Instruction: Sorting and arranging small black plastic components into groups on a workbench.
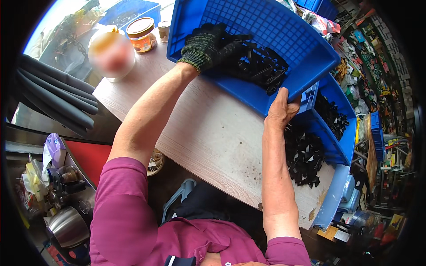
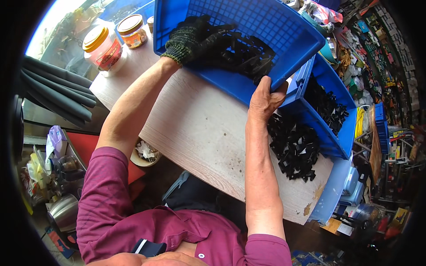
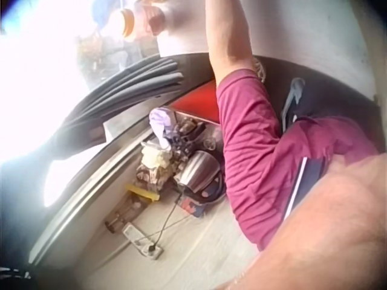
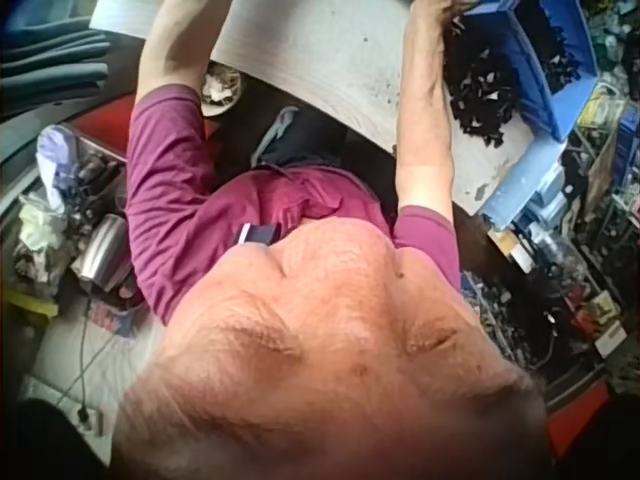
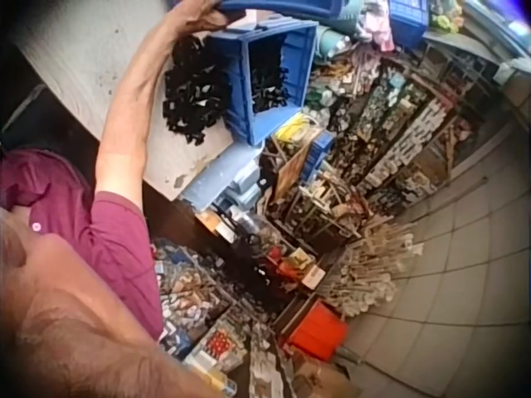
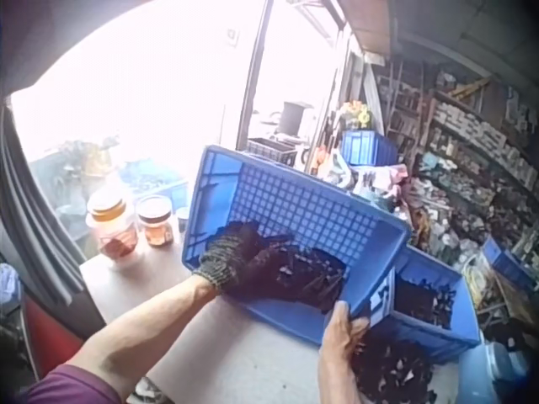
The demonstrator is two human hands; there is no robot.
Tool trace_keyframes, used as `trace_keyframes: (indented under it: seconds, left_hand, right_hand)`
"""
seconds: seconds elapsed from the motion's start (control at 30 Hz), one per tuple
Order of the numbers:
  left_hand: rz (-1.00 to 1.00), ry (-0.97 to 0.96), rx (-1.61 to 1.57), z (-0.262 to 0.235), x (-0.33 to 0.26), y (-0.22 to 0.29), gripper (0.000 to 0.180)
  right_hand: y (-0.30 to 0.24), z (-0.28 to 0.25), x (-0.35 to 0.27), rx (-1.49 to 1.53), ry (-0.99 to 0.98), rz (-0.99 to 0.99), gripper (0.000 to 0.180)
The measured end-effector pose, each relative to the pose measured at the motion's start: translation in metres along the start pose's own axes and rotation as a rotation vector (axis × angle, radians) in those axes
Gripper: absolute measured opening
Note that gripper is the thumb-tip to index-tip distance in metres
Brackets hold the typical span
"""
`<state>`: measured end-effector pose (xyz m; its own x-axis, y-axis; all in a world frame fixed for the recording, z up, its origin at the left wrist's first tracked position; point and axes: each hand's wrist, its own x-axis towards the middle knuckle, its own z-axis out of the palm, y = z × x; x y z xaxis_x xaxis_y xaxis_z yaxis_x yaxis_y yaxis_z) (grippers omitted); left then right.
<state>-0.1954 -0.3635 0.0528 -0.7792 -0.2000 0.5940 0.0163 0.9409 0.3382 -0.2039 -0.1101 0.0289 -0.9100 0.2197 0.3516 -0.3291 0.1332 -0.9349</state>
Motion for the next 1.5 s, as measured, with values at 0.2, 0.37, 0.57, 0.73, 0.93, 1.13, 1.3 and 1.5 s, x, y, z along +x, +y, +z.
trace_keyframes:
  seconds: [0.2,0.37,0.57,0.73,0.93,1.13,1.3,1.5]
  left_hand:
    - [0.069,-0.093,-0.066,0.008,0.013,-0.009,0.06]
    - [0.045,0.007,-0.056,0.014,0.004,-0.006,0.059]
    - [0.125,0.026,0.003,0.024,0.001,-0.011,0.054]
    - [0.163,-0.001,0.015,0.024,-0.002,-0.008,0.056]
    - [0.169,-0.053,-0.034,0.018,-0.018,0.009,0.052]
    - [0.162,-0.019,-0.059,0.014,-0.037,0.037,0.05]
    - [0.16,0.001,-0.086,0.008,-0.056,0.045,0.051]
    - [0.242,0.008,-0.162,0.002,-0.075,0.045,0.055]
  right_hand:
    - [0.009,0.01,0.007,-0.016,0.069,-0.094,0.024]
    - [0.025,0.007,0.014,-0.071,0.095,-0.092,0.029]
    - [0.023,0.013,0.014,-0.061,0.118,-0.077,0.03]
    - [0.023,0.011,0.011,-0.026,0.106,-0.056,0.028]
    - [0.021,0.013,0.007,-0.018,0.091,-0.046,0.027]
    - [0.027,0.01,0.008,0.015,0.106,-0.02,0.027]
    - [0.04,0.008,0.013,-0.031,0.104,-0.075,0.028]
    - [0.042,0.008,0.013,-0.032,0.101,-0.059,0.025]
